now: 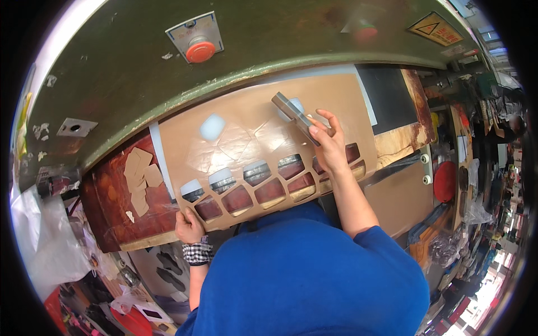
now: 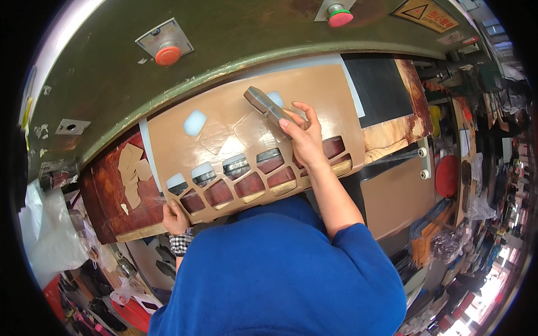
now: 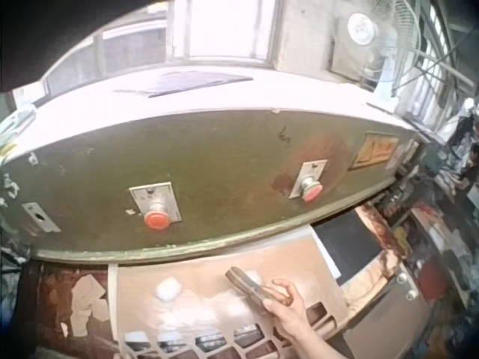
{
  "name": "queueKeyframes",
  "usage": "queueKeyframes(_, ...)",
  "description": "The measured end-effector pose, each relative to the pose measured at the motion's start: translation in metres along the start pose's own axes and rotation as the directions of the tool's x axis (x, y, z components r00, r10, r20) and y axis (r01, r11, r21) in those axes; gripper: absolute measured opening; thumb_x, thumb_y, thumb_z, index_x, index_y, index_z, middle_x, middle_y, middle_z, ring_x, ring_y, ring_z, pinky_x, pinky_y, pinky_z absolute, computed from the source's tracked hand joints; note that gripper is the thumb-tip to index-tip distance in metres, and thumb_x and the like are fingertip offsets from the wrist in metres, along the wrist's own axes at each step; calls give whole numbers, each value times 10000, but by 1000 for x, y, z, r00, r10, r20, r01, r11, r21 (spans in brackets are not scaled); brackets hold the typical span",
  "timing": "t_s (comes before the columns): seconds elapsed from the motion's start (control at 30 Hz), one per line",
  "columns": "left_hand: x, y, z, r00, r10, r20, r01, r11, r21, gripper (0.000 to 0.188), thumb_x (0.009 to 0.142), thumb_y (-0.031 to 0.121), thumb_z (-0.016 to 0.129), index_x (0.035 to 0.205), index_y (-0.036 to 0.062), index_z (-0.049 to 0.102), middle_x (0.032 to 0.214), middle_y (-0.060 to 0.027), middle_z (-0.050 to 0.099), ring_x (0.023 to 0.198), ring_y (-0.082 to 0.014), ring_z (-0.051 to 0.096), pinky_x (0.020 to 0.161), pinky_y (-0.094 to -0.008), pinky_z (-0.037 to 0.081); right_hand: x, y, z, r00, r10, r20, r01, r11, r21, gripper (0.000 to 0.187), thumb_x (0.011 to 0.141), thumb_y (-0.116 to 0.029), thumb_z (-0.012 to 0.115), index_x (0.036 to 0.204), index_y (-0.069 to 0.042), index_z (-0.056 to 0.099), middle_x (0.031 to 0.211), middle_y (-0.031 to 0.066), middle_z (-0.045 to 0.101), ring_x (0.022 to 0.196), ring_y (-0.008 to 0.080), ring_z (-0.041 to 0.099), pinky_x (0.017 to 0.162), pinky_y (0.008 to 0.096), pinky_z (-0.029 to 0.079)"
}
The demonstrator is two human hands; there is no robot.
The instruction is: The person places a cardboard sheet with multiple cutouts onto a flat press machine, presses it using a green button, then removes and separates the individual cutout pieces. They repeat this cycle several times, collecting the finished pieces into a plastic bag.
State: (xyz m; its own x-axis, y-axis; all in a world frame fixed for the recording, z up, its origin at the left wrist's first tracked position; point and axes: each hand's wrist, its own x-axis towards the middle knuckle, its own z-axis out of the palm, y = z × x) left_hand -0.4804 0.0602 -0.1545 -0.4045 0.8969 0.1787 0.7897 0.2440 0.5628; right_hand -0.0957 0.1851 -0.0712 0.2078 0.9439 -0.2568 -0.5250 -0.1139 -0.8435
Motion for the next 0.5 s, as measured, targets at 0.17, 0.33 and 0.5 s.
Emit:
queueKeyframes(0.17,-1,19,-20,955,-257,148,285,933,-221,166,925,172,632,1013,36,596,690,-76,610,601,-229,563,605,-349,465,-31,15,3,988,-4,157,-9,996,87,585,848,-1,669,1349,-45,371,1216,212,600,1062,183,590,945,299,452)
queueKeyframes(0.33,26,93,-20,974,199,-107,-224,914,-339,148,896,120,637,971,4,584,802,-65,595,744,-141,560,665,-296,460,-64,34,25,956,94,279,-103,994,18,657,815,-44,706,1374,-52,361,1281,243,568,1120,240,592,978,351,460)
queueKeyframes(0.5,32,170,29,956,198,218,26,680,-732,284,1005,242,516,1027,-18,631,792,-84,647,695,-146,583,631,-302,467,-82,51,47,919,126,373,-144,989,21,632,832,-19,710,1364,-72,371,1268,195,577,1117,212,577,927,335,490)
